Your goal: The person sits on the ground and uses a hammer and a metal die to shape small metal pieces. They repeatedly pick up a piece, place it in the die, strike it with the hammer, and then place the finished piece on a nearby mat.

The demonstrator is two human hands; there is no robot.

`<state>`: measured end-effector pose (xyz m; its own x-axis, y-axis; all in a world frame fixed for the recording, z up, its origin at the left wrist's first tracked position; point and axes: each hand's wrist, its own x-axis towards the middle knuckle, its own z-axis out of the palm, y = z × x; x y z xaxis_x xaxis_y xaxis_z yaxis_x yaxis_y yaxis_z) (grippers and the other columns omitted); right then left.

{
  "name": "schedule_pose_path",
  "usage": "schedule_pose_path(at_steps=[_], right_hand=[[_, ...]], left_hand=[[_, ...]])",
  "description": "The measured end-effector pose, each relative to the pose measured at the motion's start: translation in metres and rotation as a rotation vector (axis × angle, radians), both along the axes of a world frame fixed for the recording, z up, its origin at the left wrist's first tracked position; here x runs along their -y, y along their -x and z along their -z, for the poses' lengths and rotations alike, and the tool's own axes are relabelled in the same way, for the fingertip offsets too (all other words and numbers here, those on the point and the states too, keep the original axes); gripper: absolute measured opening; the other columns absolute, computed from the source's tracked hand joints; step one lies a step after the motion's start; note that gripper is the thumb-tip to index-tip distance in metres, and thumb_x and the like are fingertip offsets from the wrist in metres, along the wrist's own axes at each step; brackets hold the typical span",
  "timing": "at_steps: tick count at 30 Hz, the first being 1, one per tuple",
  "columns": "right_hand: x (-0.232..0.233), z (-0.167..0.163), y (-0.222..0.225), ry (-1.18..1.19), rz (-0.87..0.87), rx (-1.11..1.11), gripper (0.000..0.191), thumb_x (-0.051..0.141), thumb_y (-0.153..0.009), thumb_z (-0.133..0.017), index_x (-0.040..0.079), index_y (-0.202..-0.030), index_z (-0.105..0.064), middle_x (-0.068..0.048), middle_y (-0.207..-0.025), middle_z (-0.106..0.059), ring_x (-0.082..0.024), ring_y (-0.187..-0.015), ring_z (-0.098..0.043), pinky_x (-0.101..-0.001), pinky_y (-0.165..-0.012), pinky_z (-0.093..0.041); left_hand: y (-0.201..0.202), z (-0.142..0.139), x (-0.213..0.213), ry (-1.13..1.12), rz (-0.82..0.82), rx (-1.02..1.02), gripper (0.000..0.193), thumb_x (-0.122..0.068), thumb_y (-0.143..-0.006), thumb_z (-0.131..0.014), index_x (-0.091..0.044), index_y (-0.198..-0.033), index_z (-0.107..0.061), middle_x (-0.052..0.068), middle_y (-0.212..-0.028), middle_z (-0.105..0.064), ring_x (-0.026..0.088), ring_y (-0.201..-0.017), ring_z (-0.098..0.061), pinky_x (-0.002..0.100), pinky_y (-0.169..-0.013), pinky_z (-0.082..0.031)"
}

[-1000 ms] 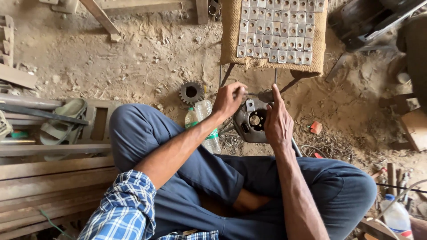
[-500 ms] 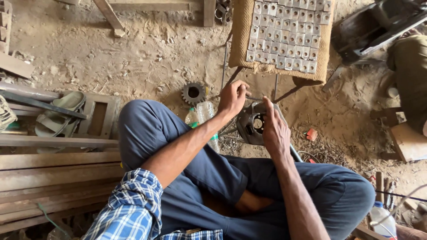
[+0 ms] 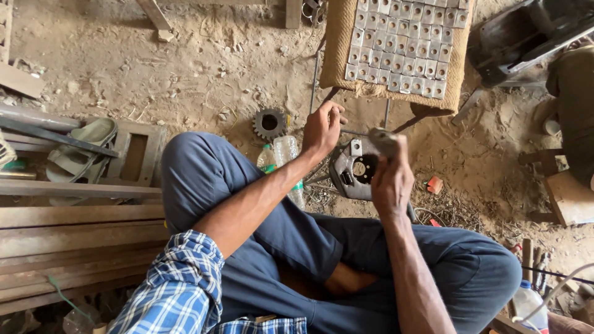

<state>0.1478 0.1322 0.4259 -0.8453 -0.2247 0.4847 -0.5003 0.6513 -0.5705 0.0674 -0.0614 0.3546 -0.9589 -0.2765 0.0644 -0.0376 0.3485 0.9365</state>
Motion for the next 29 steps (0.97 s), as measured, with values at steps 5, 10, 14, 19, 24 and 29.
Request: schedule_pose_path(at_steps=[5,10,14,19,24,29], right_hand=[[0.02,-0.013,0.003,-0.425,-0.023,0.149,0.062,-0.004,-0.1,-0.047,0.021,-0.156,-0.039,-0.014,-0.115,-0.07,-0.032,-0.085,-0.07,-0.0443,-0.073,-0.057],[0.016,-0.007,0.006,-0.388,-0.014,0.097,0.071,-0.005,-0.093,-0.05,0.02,-0.159,-0.037,-0.014,-0.108,-0.069,-0.032,-0.082,-0.069,-0.0446,-0.072,-0.056],[0.003,0.005,0.008,-0.272,0.023,0.077,0.069,0.002,-0.099,-0.053,0.017,-0.161,-0.029,-0.018,-0.115,-0.07,-0.034,-0.082,-0.07,-0.0456,-0.071,-0.058],[-0.008,0.001,0.014,-0.191,0.15,0.142,0.066,0.007,-0.107,-0.053,0.017,-0.164,-0.021,-0.02,-0.126,-0.069,-0.035,-0.093,-0.074,-0.0468,-0.075,-0.06],[-0.019,-0.001,0.017,-0.235,0.136,0.402,0.069,0.002,-0.099,-0.055,0.013,-0.16,-0.025,-0.02,-0.122,-0.071,-0.041,-0.091,-0.071,-0.0505,-0.069,-0.057],[-0.024,0.026,0.019,-0.175,0.114,0.239,0.078,-0.003,-0.089,-0.057,0.018,-0.157,-0.025,-0.02,-0.123,-0.071,-0.039,-0.084,-0.073,-0.0467,-0.066,-0.058]], left_hand=[[-0.006,-0.009,-0.005,0.034,-0.029,0.01,0.025,-0.02,-0.108,-0.046,-0.01,-0.109,-0.069,0.002,-0.087,-0.081,0.005,-0.053,-0.065,0.024,-0.042,-0.048],[-0.004,-0.013,-0.001,0.011,-0.038,0.167,0.025,-0.017,-0.105,-0.045,-0.011,-0.111,-0.069,0.003,-0.091,-0.08,0.015,-0.051,-0.064,0.03,-0.04,-0.045],[-0.003,0.004,-0.003,0.053,0.039,0.057,0.025,-0.011,-0.104,-0.045,-0.009,-0.111,-0.069,0.004,-0.096,-0.081,0.011,-0.056,-0.066,0.025,-0.041,-0.048],[-0.007,0.008,-0.007,0.17,0.214,0.125,0.026,-0.008,-0.098,-0.056,-0.008,-0.121,-0.069,0.01,-0.114,-0.075,0.011,-0.061,-0.069,0.024,-0.039,-0.051],[-0.022,-0.017,-0.017,0.289,0.359,0.264,0.041,-0.018,-0.091,-0.071,-0.011,-0.13,-0.064,0.007,-0.119,-0.074,0.022,-0.061,-0.068,0.033,-0.043,-0.049],[-0.026,-0.036,-0.021,0.375,0.401,0.034,0.039,-0.017,-0.079,-0.086,-0.016,-0.116,-0.075,0.01,-0.114,-0.076,0.028,-0.104,-0.072,0.038,-0.088,-0.056]])
